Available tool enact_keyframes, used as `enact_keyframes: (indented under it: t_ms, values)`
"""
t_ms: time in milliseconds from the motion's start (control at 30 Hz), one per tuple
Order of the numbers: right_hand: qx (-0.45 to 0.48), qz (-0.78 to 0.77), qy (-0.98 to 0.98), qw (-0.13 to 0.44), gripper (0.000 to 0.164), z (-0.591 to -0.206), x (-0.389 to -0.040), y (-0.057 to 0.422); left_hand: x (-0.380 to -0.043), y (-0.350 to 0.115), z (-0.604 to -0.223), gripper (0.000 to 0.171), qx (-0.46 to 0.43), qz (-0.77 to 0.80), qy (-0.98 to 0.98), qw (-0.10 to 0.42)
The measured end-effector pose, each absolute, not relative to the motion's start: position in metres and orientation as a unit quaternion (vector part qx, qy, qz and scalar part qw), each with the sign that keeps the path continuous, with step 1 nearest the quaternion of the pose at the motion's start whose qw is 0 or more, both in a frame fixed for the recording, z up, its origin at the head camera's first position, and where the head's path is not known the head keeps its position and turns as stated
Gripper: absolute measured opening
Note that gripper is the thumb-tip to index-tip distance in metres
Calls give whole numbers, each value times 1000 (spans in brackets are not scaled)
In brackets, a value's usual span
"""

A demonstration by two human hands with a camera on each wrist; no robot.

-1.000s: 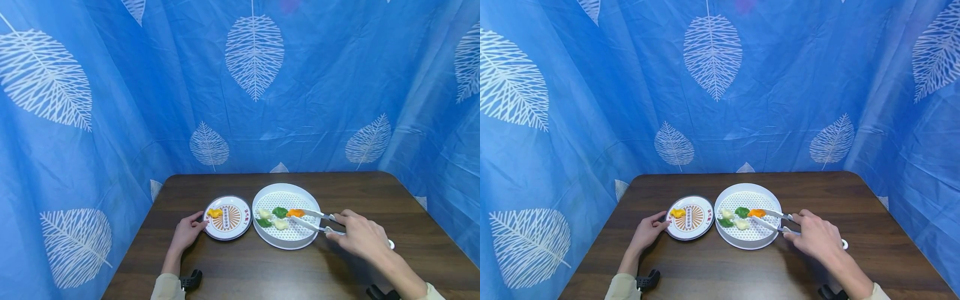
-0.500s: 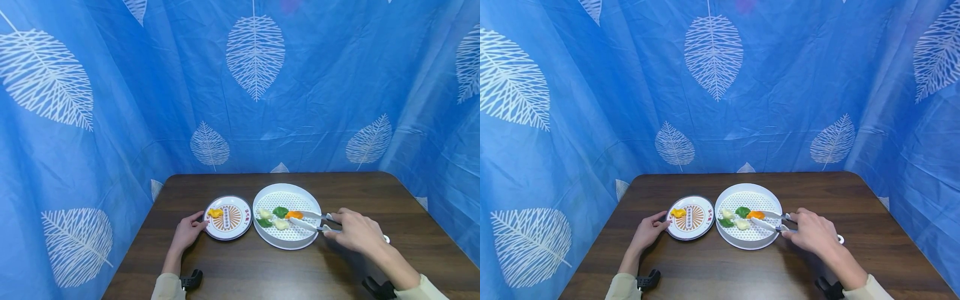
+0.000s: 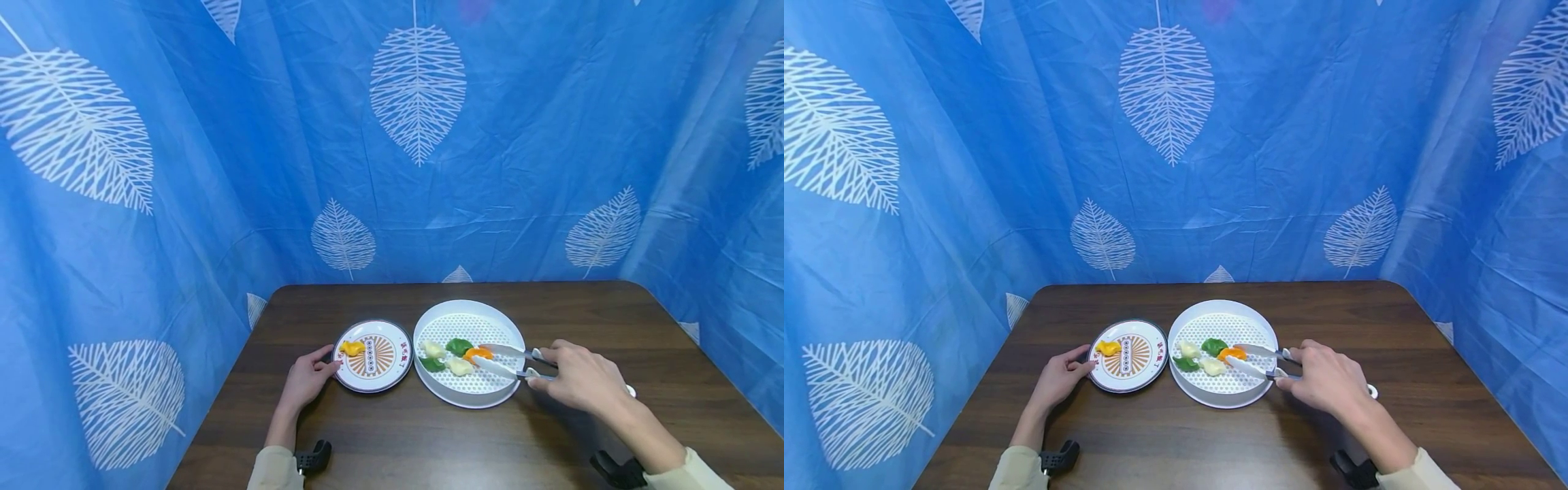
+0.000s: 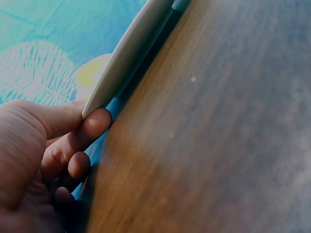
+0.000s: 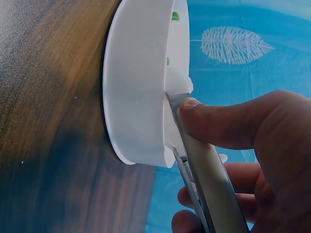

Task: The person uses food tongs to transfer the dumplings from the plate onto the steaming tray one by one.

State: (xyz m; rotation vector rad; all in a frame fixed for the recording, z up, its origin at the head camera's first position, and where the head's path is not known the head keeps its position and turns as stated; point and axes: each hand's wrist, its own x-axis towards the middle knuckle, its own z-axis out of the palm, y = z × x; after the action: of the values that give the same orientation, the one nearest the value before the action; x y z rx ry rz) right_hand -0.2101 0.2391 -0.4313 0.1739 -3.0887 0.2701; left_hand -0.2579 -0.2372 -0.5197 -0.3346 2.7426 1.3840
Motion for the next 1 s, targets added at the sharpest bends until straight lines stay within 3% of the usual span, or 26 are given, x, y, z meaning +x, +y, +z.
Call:
enact_keyframes:
  t_ms: [300, 1000]
  values:
    - [61, 90, -993, 43, 75, -424, -204, 238, -258, -237, -518, 52, -107, 445, 889, 26]
    - [106, 141, -983, 52, 65, -429, -217, 164, -258, -237, -521, 52, -109, 436, 893, 20]
